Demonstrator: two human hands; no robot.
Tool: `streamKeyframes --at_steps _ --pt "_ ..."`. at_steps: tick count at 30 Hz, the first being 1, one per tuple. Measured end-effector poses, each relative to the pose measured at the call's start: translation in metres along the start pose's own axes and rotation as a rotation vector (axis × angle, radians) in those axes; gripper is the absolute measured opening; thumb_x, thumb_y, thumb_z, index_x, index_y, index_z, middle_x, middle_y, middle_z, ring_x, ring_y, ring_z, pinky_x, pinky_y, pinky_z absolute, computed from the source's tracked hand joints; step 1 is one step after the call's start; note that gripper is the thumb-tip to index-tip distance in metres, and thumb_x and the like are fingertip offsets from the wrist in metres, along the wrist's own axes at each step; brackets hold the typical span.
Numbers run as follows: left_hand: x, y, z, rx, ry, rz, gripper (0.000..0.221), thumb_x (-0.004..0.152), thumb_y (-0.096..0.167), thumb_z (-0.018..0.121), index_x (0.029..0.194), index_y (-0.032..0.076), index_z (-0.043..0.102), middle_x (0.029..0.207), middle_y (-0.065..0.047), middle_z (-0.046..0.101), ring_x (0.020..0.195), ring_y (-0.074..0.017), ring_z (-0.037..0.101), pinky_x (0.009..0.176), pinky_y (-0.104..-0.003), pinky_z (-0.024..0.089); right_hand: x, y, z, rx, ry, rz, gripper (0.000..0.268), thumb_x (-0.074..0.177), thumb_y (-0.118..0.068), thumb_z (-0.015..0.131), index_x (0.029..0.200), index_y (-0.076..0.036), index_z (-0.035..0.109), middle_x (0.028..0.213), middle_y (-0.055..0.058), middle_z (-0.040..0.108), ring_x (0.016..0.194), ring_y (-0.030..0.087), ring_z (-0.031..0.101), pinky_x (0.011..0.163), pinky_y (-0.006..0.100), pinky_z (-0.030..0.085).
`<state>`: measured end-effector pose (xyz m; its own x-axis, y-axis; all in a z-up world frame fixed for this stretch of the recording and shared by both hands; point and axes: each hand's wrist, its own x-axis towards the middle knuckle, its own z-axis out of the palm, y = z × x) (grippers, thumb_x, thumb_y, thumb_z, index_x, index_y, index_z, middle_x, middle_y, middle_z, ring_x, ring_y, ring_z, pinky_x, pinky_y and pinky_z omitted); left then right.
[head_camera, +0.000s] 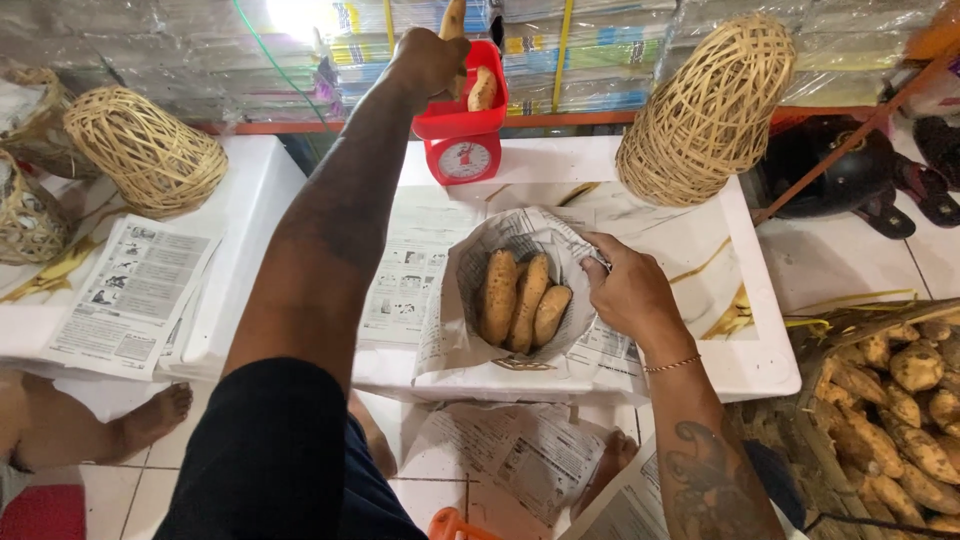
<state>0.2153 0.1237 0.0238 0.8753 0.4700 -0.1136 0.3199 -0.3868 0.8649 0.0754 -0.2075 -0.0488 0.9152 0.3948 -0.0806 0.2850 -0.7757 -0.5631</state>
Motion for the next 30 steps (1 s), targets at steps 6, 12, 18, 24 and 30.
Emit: streamKeyframes --at_steps 6,12,18,24,30 --pt "-0.069 -0.014 0.0 0.182 -0.207 0.793 0.037 0.09 0.016 0.076 0.117 0.005 0.053 0.117 -0.018 0.061 0.102 -0.0296 0.067 0.073 -0.037 0.062 -0.001 0.0 -0.001 -0.016 0.0 -0.02 0.046 0.099 -0.025 0.05 0.145 -0.022 0.058 0.117 0.022 0.073 0.103 0.045 0.066 0.088 0.054 0.054" --pt "-0.193 0.014 0.002 0.67 -0.649 1.151 0.041 0.078 -0.005 0.064 0.119 0.002 0.064 0.117 -0.026 0.063 0.102 -0.0423 0.069 0.091 -0.053 0.057 0.002 0.019 0.007 0.062 0.06 -0.079 0.04 0.101 -0.022 0.054 0.139 -0.019 0.064 0.117 0.026 0.073 0.111 0.051 0.066 0.097 0.061 0.051" --pt "-0.234 0.007 0.021 1.039 -0.816 1.45 0.039 0.096 -0.008 0.038 0.126 0.012 0.053 0.126 0.0 0.055 0.103 -0.0144 0.06 0.092 -0.027 0.047 -0.001 0.013 0.005 0.044 0.061 -0.069 0.04 0.098 -0.02 0.058 0.138 -0.02 0.065 0.114 0.027 0.073 0.113 0.05 0.065 0.099 0.062 0.05" --pt "-0.184 -0.061 0.084 0.834 -0.432 1.855 0.011 0.098 0.007 0.05 0.099 0.018 0.055 0.108 0.0 0.055 0.097 -0.02 0.062 0.085 -0.034 0.052 -0.007 0.002 -0.003 0.063 0.009 -0.033 0.05 0.092 -0.01 0.056 0.141 -0.023 0.062 0.118 0.024 0.073 0.118 0.049 0.064 0.104 0.06 0.048" --pt "-0.184 -0.068 0.087 0.801 -0.363 1.864 0.015 0.098 0.017 0.059 0.093 0.031 0.062 0.115 0.004 0.053 0.095 -0.0172 0.062 0.078 -0.032 0.053 -0.008 0.0 -0.004 0.06 0.005 -0.011 0.049 0.091 -0.016 0.054 0.139 -0.022 0.063 0.118 0.023 0.074 0.118 0.048 0.064 0.104 0.06 0.049"
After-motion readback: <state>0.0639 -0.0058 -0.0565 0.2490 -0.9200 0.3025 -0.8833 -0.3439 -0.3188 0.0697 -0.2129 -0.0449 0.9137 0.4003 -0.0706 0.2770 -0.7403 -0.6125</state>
